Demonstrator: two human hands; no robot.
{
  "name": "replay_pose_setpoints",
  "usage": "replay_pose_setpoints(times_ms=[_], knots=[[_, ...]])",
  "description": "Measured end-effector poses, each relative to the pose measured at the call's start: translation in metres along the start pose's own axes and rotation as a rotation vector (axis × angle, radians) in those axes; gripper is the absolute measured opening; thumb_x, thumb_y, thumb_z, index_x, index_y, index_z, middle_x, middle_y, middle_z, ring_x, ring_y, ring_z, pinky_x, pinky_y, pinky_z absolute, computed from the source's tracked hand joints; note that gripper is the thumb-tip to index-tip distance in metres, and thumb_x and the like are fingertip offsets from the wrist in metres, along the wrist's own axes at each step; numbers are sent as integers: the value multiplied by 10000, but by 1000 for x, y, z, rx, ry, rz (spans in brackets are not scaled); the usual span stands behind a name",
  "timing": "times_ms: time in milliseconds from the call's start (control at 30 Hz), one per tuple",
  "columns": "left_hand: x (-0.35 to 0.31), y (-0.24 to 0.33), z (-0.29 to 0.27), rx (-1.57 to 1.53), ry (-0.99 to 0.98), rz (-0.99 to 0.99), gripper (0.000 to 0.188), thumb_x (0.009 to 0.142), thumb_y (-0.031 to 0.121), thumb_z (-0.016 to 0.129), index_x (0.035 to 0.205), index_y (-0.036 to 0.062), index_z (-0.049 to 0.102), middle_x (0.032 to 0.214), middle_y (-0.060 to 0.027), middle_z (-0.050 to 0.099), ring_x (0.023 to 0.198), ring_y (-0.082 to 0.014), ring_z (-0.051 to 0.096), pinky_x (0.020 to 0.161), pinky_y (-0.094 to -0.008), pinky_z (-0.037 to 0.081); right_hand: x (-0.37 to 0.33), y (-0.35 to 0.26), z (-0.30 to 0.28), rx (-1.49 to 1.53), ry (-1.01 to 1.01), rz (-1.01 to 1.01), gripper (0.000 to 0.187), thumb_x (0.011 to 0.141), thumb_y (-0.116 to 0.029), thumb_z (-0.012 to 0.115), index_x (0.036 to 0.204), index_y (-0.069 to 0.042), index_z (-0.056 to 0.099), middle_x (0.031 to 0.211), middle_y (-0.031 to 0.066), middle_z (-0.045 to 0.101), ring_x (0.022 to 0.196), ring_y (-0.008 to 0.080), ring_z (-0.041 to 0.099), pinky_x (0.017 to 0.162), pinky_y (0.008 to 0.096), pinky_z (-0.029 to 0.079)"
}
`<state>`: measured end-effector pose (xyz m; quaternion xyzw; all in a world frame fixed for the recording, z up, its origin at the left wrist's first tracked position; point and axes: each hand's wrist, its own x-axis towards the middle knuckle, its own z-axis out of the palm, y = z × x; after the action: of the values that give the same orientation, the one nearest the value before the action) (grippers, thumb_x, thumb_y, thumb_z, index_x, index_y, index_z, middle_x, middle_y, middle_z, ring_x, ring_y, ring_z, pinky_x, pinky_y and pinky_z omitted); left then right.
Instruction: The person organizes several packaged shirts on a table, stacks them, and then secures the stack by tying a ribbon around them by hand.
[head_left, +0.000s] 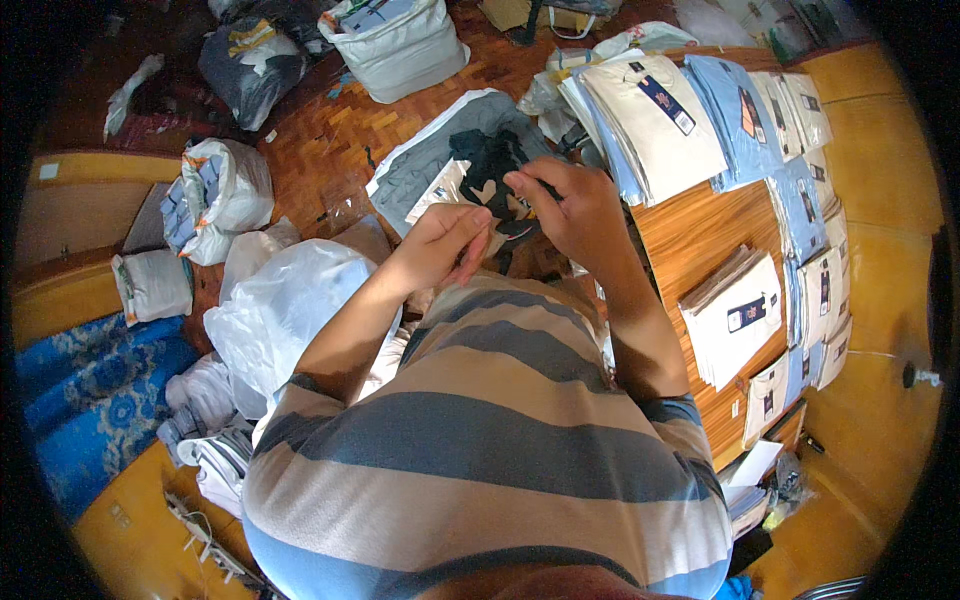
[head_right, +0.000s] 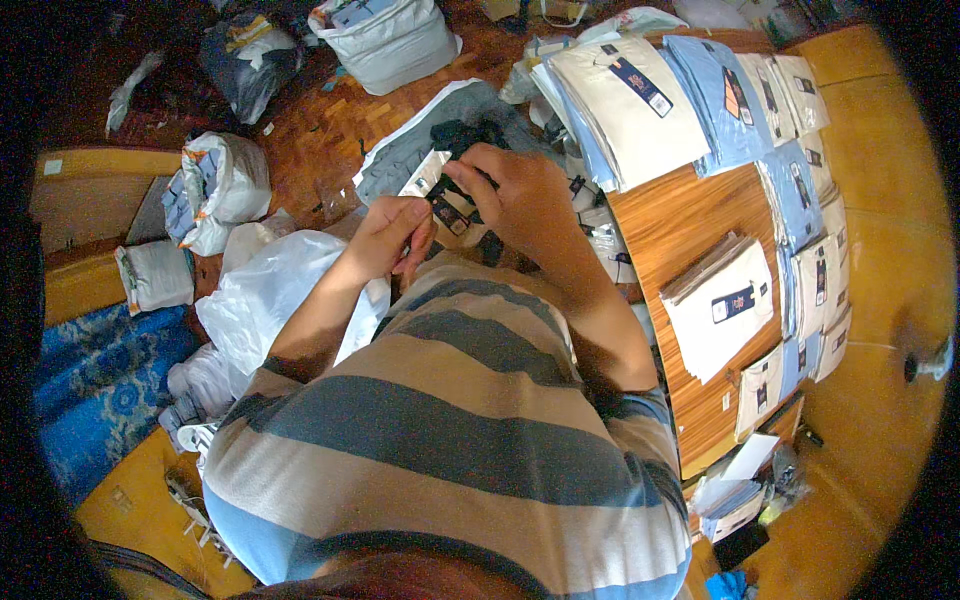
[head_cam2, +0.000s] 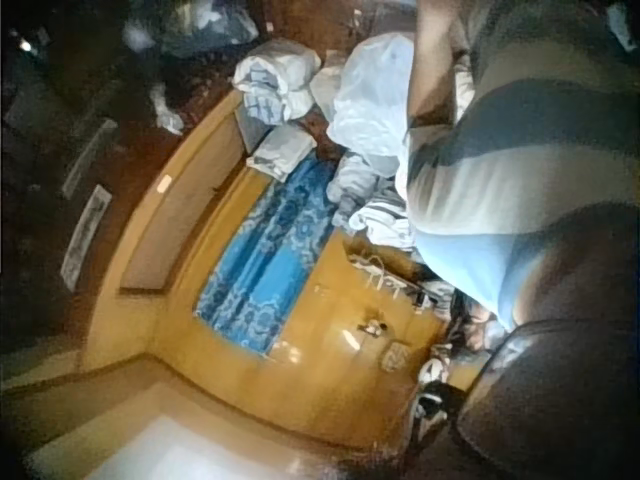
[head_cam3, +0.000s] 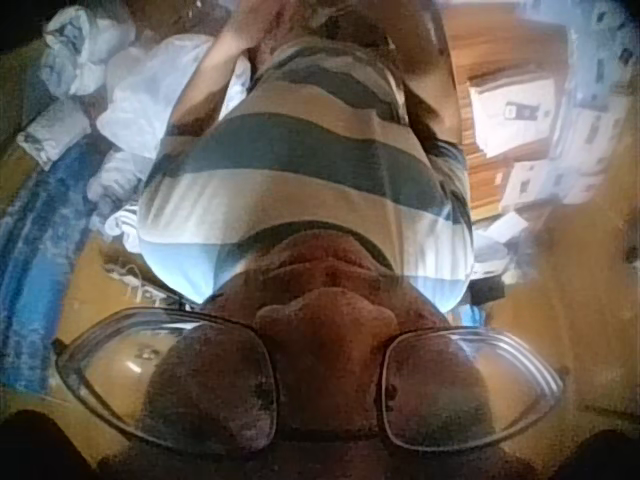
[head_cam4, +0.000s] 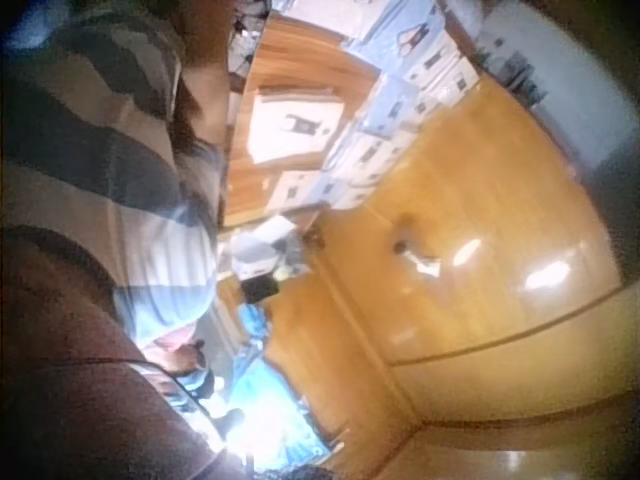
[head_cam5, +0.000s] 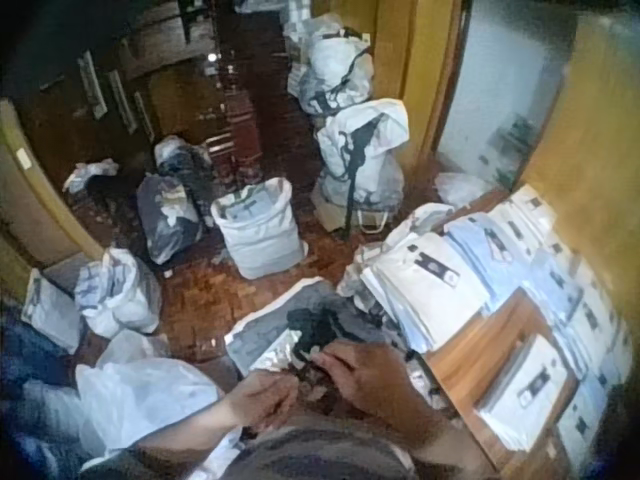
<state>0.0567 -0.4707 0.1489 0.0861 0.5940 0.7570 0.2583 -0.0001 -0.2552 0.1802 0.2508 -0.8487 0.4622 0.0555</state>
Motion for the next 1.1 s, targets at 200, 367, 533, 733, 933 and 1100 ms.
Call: replay_pose_setpoints(times_ms=[200, 367, 533, 733, 933, 1100], knots=[[-6, -29, 2, 151, 84, -44, 546, 1130, 363, 426, 669, 83, 515, 520, -9, 517, 432, -103, 487, 430, -277, 361, -4, 17, 4, 50, -155, 107, 199, 958, -206, 719, 893, -20, 740, 794, 153, 710, 603, 258, 661, 555, 366, 473], [-12, -16, -48, 1339, -121, 514, 373, 992, 280, 601, 692, 60, 571, 547, -136, 560, 525, -323, 618, 511, -448, 479, -23, 2, -10, 75, -333, 36, 202, 958, -228, 711, 900, -41, 760, 724, 152, 674, 572, 288, 634, 542, 384, 458], [-5, 14, -60, 1505, -222, 227, 323, 956, 283, 597, 737, 49, 634, 646, -212, 625, 631, -425, 634, 622, -542, 510, -28, -26, -4, -39, -263, -76, 200, 980, -229, 686, 925, -60, 776, 689, 123, 682, 562, 258, 654, 539, 370, 480], [-45, -13, -133, 889, 177, -119, 309, 1022, 283, 567, 893, 35, 697, 744, -129, 727, 703, -249, 724, 659, -383, 563, -43, -50, -84, 425, 5, 321, 235, 1023, -182, 676, 881, -8, 743, 803, 69, 737, 706, 117, 663, 661, 261, 514], [11, 0, 15, 77, 49, 349, 386, 1043, 173, 600, 1382, -10, 576, 1251, -102, 694, 1005, -155, 667, 761, -284, 552, -37, -42, -39, 678, -65, 482, 295, 1059, -252, 620, 951, 0, 730, 839, 43, 737, 790, 83, 655, 725, 246, 516], [22, 1, 34, -133, 158, 309, 256, 1005, 91, 661, 1231, -28, 669, 1042, -116, 745, 831, -122, 681, 681, -247, 545, -37, -41, -42, 659, -183, 542, 325, 1069, -250, 600, 939, 17, 730, 854, 56, 742, 788, 104, 657, 740, 246, 507]])
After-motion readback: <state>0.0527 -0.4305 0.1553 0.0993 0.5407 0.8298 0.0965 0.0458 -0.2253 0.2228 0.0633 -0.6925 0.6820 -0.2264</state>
